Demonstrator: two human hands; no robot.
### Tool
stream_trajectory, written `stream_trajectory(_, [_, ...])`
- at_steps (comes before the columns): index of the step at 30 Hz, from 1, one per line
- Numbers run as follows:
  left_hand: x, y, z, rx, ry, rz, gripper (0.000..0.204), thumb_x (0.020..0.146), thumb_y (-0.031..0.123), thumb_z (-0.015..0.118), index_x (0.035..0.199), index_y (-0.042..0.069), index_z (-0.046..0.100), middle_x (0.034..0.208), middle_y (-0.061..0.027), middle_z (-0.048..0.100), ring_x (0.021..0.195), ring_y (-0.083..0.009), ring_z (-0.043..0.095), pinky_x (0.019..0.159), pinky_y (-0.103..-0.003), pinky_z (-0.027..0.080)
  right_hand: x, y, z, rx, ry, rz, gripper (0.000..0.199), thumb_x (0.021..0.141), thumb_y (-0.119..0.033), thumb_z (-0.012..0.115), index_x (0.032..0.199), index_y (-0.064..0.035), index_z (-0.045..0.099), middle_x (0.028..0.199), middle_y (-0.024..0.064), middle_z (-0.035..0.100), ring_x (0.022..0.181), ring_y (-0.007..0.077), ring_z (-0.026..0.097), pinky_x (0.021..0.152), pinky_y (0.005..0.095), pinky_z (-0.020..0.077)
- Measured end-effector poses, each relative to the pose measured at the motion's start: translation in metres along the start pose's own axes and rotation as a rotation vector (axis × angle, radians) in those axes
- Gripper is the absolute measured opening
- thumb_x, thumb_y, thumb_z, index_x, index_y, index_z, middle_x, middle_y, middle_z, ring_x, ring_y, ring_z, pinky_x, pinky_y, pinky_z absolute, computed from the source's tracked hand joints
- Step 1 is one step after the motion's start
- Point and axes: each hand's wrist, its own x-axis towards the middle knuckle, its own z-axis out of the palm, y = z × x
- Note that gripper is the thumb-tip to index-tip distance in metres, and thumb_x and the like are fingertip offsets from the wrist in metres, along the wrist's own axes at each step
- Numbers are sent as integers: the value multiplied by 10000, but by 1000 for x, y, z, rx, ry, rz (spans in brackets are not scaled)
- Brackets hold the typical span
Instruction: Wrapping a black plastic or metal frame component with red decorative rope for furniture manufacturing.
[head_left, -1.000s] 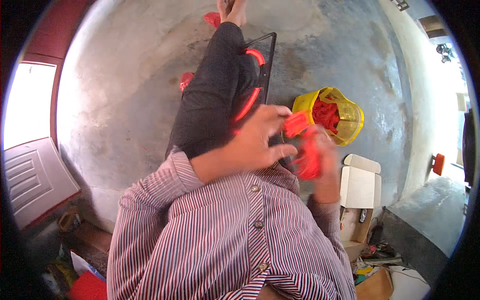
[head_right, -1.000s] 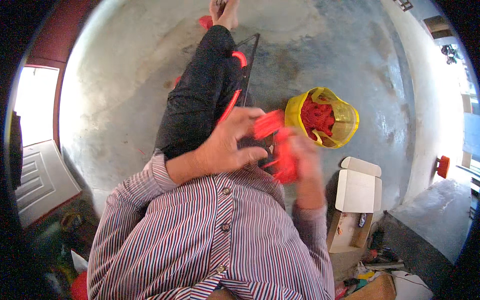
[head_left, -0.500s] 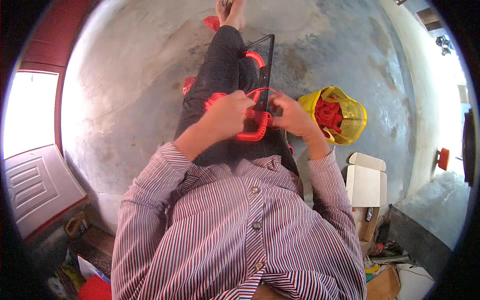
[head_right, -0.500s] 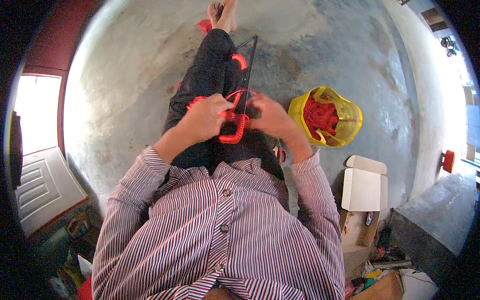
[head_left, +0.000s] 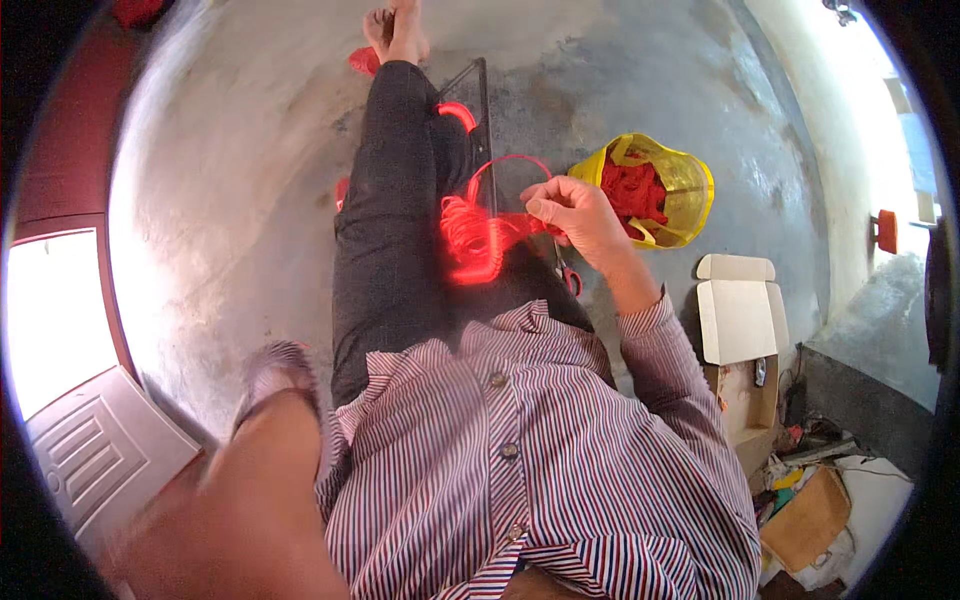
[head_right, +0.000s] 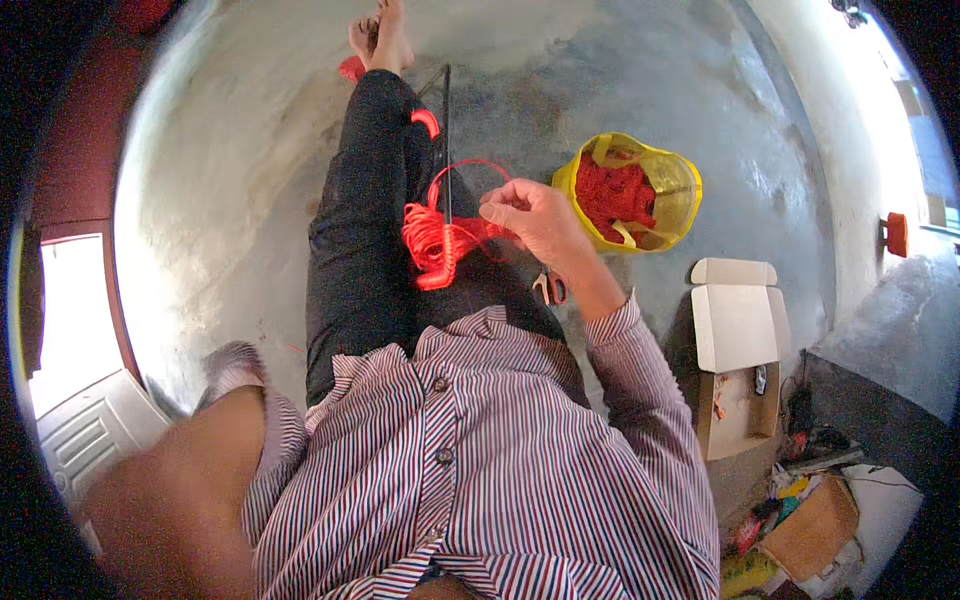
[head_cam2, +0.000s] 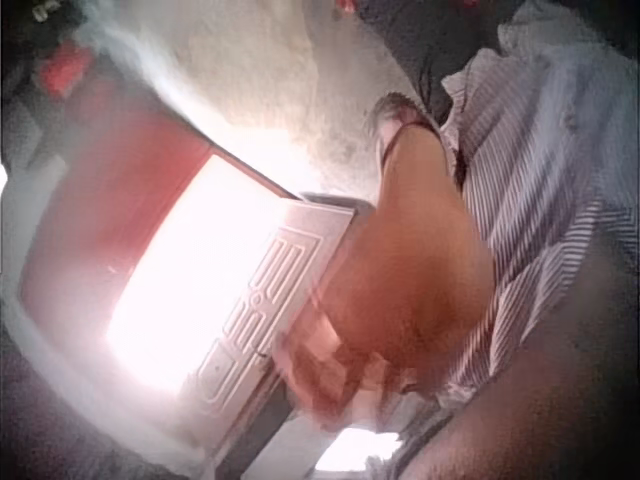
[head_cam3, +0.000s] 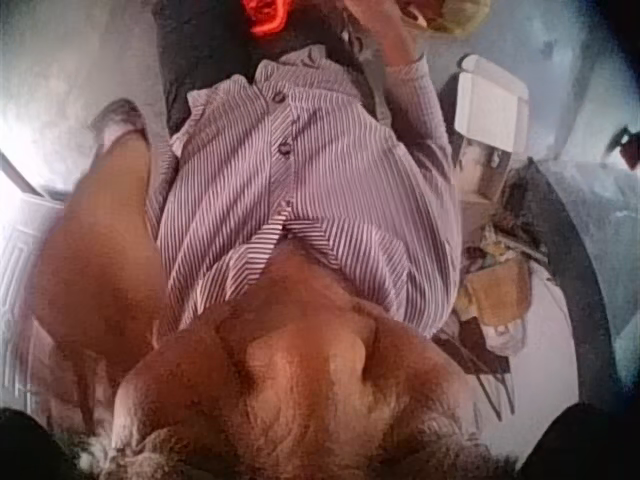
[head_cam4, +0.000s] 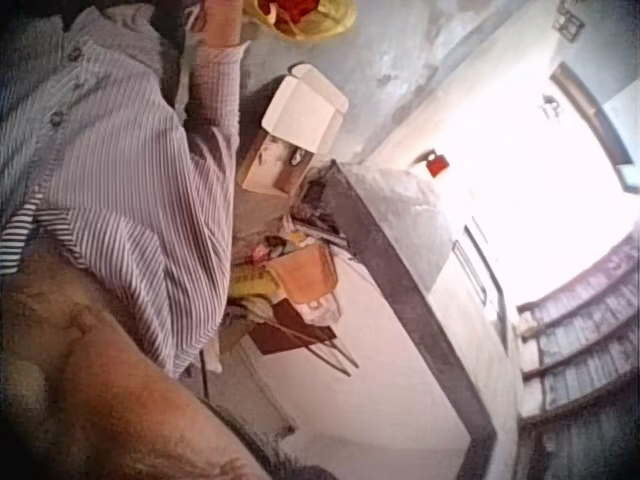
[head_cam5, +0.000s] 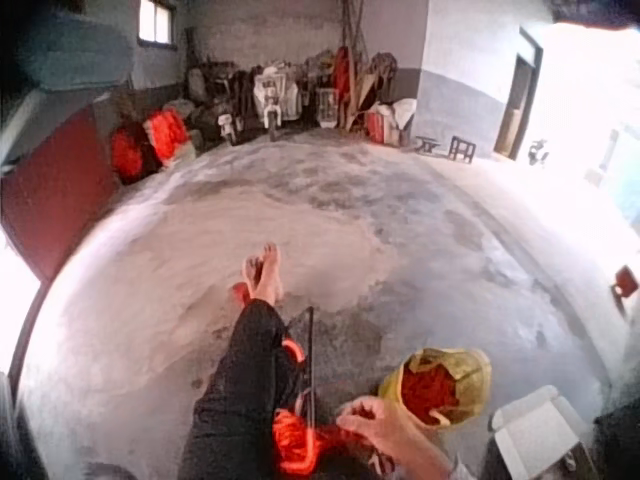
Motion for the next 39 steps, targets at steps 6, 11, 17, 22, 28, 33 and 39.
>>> stream_trajectory(6, [-270, 112, 203, 1474, 172, -147, 397, 753, 47, 558, 1140, -19, 499, 1130, -137, 529, 1086, -250, 520, 918, -302, 413, -11, -2, 8, 287, 40, 10, 277, 784, -37, 693, 1038, -35, 583, 1048, 109, 646, 732, 77, 570, 605, 207, 455])
stream_trajectory(11, [-305, 68, 150, 1020, 292, -809, 531, 713, 60, 551, 1224, -47, 459, 1103, -85, 527, 994, -190, 508, 937, -279, 371, -22, -24, -12, 605, 170, -284, 317, 772, 12, 675, 1073, -26, 582, 1086, 139, 640, 900, 152, 609, 754, 273, 491])
stream_trajectory(17, [-314, 48, 128, 878, 284, -859, 374, 708, 42, 512, 1081, 13, 513, 912, -2, 505, 857, -108, 477, 830, -221, 365, -38, -28, -42, 287, 361, -501, 323, 779, -31, 681, 1091, -35, 598, 1205, 187, 584, 1123, 272, 556, 982, 421, 429])
stream_trajectory(22, [-324, 60, 162, 946, 274, -862, 447, 710, 31, 510, 1156, 10, 498, 931, -9, 490, 871, -103, 470, 845, -213, 354, -99, -29, -118, 888, 303, -675, 357, 895, -204, 557, 1207, -68, 449, 943, 51, 547, 905, 207, 566, 988, 552, 372])
stream_trajectory(28, [-346, 58, 167, 981, 274, -784, 472, 766, 54, 540, 1229, 8, 457, 941, -11, 482, 928, -130, 471, 902, -229, 323, -94, -48, -129, 778, 149, -702, 338, 864, -262, 616, 1121, -61, 530, 989, 48, 560, 891, 163, 536, 852, 421, 470])
stream_trajectory(33, [-353, 59, 173, 932, 202, -786, 487, 757, 43, 533, 1235, 0, 448, 943, -17, 478, 948, -135, 465, 925, -244, 310, -47, -13, 16, 264, 118, -201, 196, 830, -56, 614, 1008, -28, 537, 887, 66, 614, 725, 151, 618, 626, 260, 484])
stream_trajectory(39, [-344, 60, 181, 729, 352, -827, 511, 706, 19, 500, 1214, -21, 452, 924, -23, 464, 856, -133, 439, 858, -230, 322, -55, -35, 36, 262, 13, -130, 75, 873, -51, 575, 903, -40, 507, 687, -7, 517, 519, 73, 501, 487, 220, 410])
